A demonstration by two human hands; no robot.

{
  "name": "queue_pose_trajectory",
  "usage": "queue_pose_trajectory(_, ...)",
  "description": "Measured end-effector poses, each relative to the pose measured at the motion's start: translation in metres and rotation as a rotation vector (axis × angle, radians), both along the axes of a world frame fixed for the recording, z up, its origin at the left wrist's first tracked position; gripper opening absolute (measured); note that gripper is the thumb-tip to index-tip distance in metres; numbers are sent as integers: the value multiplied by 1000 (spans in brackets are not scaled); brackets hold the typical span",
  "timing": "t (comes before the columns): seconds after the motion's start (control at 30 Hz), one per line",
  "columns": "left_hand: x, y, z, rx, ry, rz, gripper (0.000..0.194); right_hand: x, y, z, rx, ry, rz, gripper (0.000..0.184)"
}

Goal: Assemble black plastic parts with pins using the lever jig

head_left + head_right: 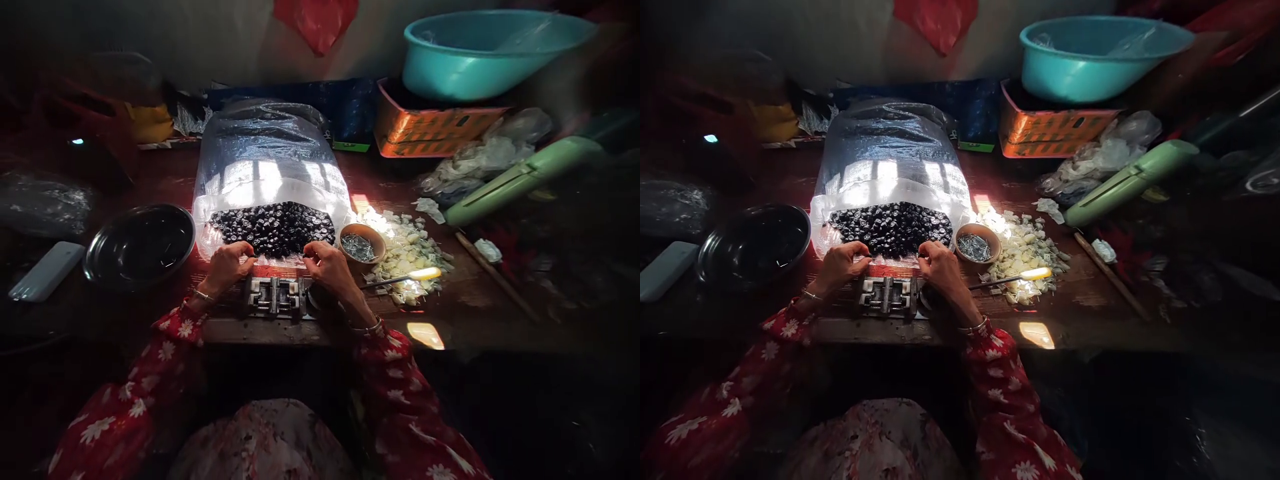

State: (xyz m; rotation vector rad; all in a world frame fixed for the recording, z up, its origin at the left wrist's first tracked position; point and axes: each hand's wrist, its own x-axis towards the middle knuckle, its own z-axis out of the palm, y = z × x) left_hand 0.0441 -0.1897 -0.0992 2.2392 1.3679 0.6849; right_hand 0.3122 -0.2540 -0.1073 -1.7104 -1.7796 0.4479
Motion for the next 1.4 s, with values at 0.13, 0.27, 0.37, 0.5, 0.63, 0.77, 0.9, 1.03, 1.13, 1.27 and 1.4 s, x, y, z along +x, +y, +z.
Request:
queue_pose_trajectory(0.13, -11, -26, 10, 39, -151, -100, 12, -6, -32, 11, 83, 197, 189, 13)
queue_pose_trajectory(0.27, -15, -48, 13, 75, -179, -258, 14, -18, -57, 14, 108, 153, 314, 18)
queue_pose_trajectory(0.37, -15, -57, 10, 71, -143, -302, 23, -23, -63, 12, 99, 73, 294, 19)
queue_pose_trajectory(0.5, -14, -61, 6, 68, -20, -311, 27, -26, -63, 13, 58, 17, 288, 20)
queue_pose_trajectory(0.63, -14, -62, 6, 77, -27, -305, 25, -29, -62, 14, 67, -13, 274, 21)
queue_pose_trajectory(0.77, -14, -62, 6, 39, -87, -285, 19, -30, -62, 9, 85, 18, 277, 21)
queue_pose_trajectory(0.9, -11, -62, 5, -33, -167, -244, 15, -31, -63, 7, 98, 52, 264, 22)
queue_pose_trajectory(1.03, -8, -64, 4, -85, -214, -211, 13, -33, -63, 10, 86, 45, 227, 17)
queue_pose_trajectory(1.13, -8, -65, 3, -117, -236, -192, 13, -34, -61, 10, 47, 4, 210, 11)
queue_pose_trajectory(1.27, -6, -68, 4, -145, -265, -173, 13, -38, -60, 7, 27, -7, 151, 11)
queue_pose_trajectory(1.4, -2, -70, 5, -141, -251, -105, 12, -44, -59, 9, -20, -18, 87, 10)
